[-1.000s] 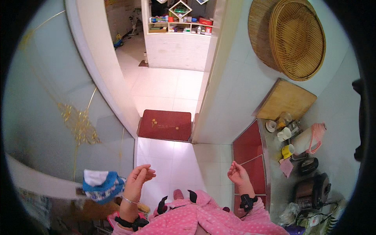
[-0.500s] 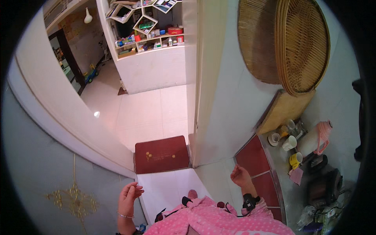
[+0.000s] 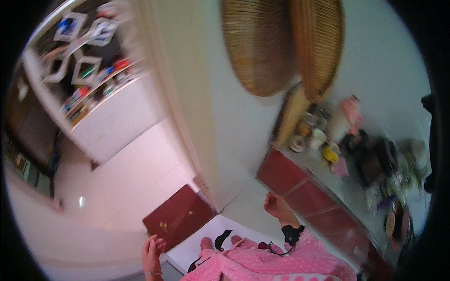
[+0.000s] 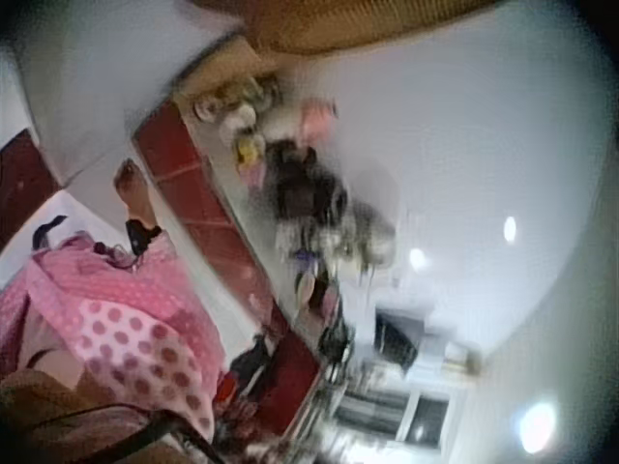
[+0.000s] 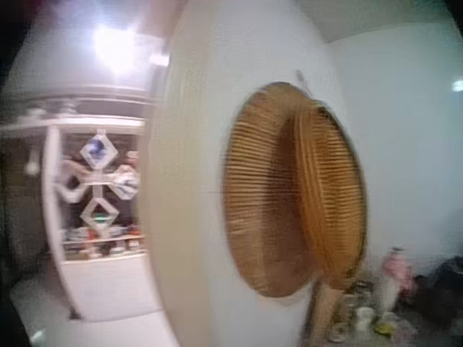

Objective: The person cleans the bathroom by wiping the toilet seat and lid with a pink cloth. They also move several plastic basins and a bucket, then flush the toilet and wipe the sink area.

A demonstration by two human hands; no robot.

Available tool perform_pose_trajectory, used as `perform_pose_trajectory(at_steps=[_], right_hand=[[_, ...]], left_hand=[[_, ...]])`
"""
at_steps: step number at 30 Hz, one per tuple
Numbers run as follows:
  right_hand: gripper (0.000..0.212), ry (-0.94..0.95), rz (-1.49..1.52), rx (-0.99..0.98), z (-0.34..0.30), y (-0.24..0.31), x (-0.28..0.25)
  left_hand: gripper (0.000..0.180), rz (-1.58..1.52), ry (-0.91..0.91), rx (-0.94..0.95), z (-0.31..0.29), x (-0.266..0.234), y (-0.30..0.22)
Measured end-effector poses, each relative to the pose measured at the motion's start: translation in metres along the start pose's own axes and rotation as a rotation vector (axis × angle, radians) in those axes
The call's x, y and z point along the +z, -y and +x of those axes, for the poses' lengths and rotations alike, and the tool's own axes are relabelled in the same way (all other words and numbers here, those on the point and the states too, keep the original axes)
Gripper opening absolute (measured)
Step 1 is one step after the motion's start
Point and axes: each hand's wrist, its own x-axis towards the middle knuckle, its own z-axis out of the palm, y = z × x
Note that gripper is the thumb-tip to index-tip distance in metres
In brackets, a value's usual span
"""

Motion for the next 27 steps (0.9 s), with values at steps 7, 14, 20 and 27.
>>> perform_pose_trajectory(at_steps=[7,14,20,27], right_hand=[[0.009,-0.168,0.315,-0.233,-0.034,-0.026,-0.038],[0.009,-0.357,0.575,-0.794,-0.085,-0.051,-0.104],[0.009,-0.496,0.931,-1.061,-0.126,-0.051,-0.170],[0.009,-0.552,1.123,-1.390,-0.259,-0.092,-0.253]], left_hand=[[0.048,0.344,0.535,-0.142,0.146,0.051,-0.033],[0.032,0.375,0.799,-0.177,0.283,0.217,0.031],[0.032,0.682,1.333,-0.179,0.253,0.420,0.074],[0.033,0.755,1.773,-0.228,0.068,0.539,0.151]])
